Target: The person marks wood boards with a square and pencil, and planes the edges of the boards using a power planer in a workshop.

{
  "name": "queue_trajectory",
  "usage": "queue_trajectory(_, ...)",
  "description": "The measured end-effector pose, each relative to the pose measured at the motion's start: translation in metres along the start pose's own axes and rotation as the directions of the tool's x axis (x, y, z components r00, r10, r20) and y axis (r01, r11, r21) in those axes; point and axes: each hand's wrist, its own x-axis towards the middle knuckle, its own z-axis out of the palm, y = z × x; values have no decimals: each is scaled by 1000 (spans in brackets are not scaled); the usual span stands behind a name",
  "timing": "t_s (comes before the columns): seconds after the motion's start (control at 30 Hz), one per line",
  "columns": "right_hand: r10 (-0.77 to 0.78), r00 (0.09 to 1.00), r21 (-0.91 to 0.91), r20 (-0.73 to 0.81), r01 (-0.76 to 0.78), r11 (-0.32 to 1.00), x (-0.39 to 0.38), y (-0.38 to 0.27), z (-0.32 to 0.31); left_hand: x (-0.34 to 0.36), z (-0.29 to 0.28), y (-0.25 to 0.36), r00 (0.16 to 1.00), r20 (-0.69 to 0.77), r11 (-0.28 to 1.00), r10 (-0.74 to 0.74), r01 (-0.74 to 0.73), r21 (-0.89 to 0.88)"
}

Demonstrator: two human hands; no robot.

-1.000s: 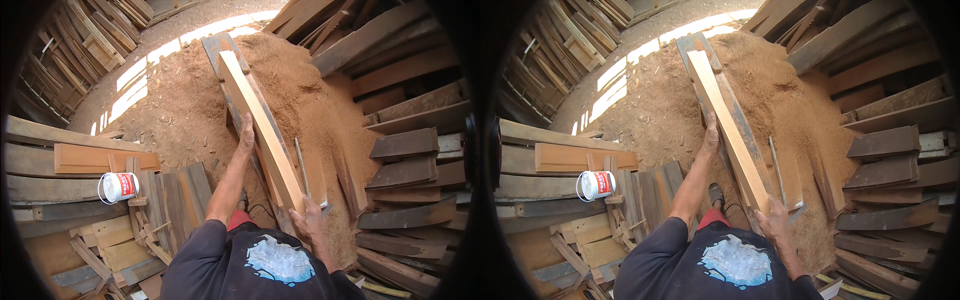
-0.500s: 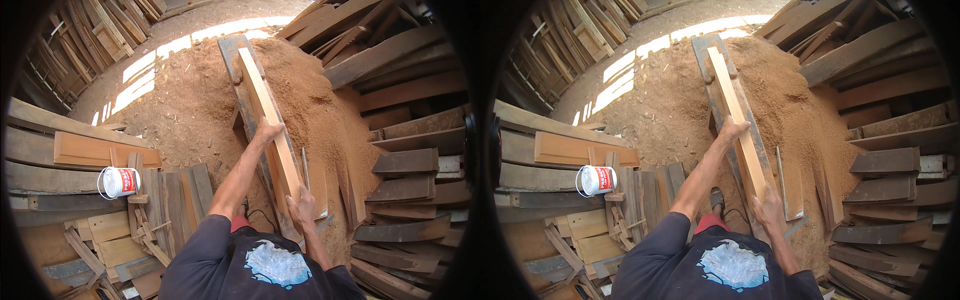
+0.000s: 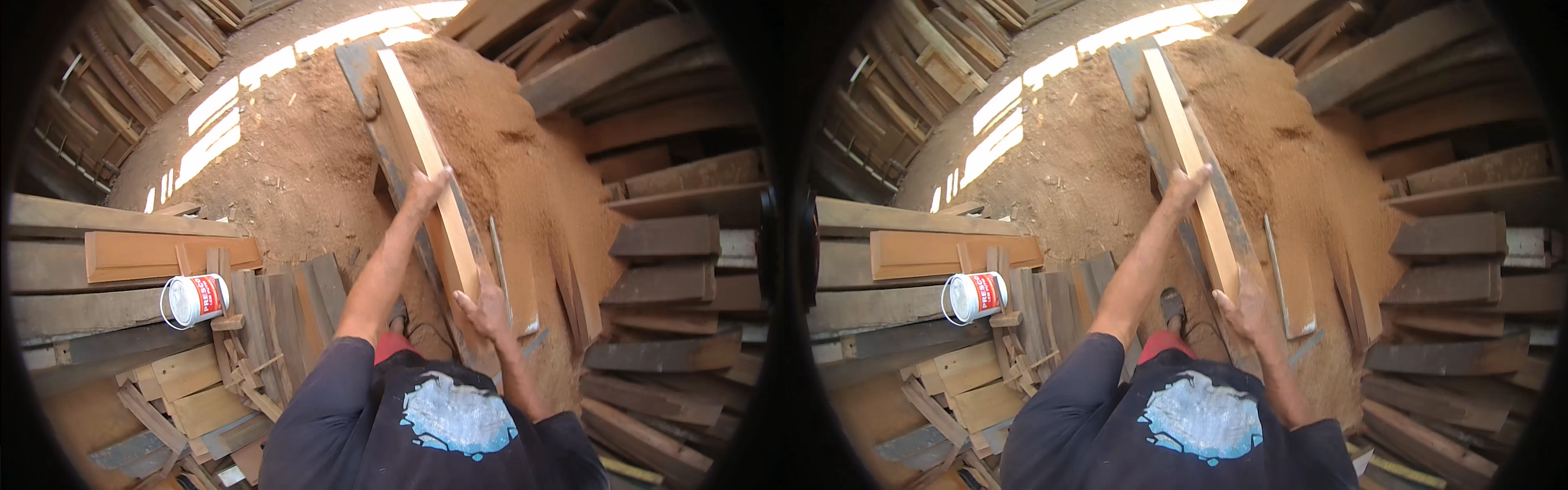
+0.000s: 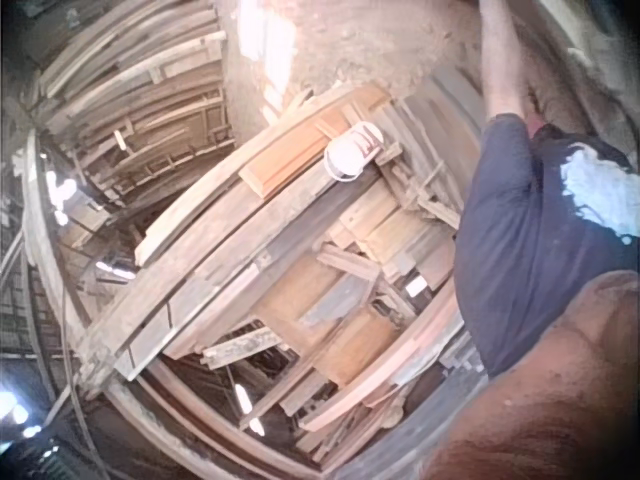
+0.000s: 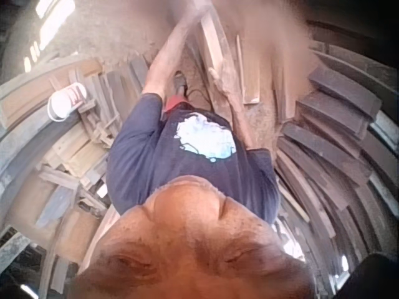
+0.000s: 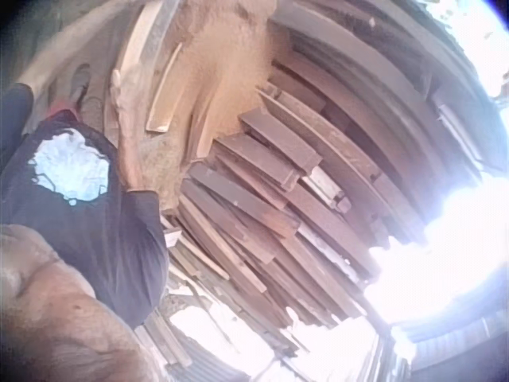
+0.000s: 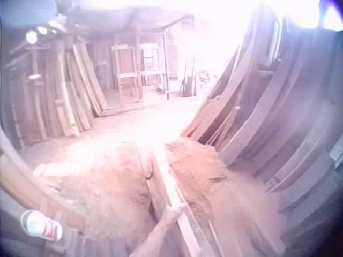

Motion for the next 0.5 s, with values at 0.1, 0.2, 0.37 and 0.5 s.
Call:
queue_trajectory(0.1, 243, 959, 518, 143, -282, 807, -51, 44, -3, -24, 11, 29, 995, 41, 995, -89, 91, -34)
queue_trajectory(0.2, 381, 863, 642, 331, -502, 579, -116, 89, -12, -29, 15, 43, 993, -50, 992, -108, 111, 67)
queue_trajectory(0.37, 305, 937, 21, 170, -313, 950, -165, 69, 6, -23, 16, 44, 981, -119, 983, -151, 162, 87)
queue_trajectory(0.5, 337, 931, 199, -141, -306, 931, -154, 63, 53, -23, 23, 38, 984, -147, 985, -99, 118, 127)
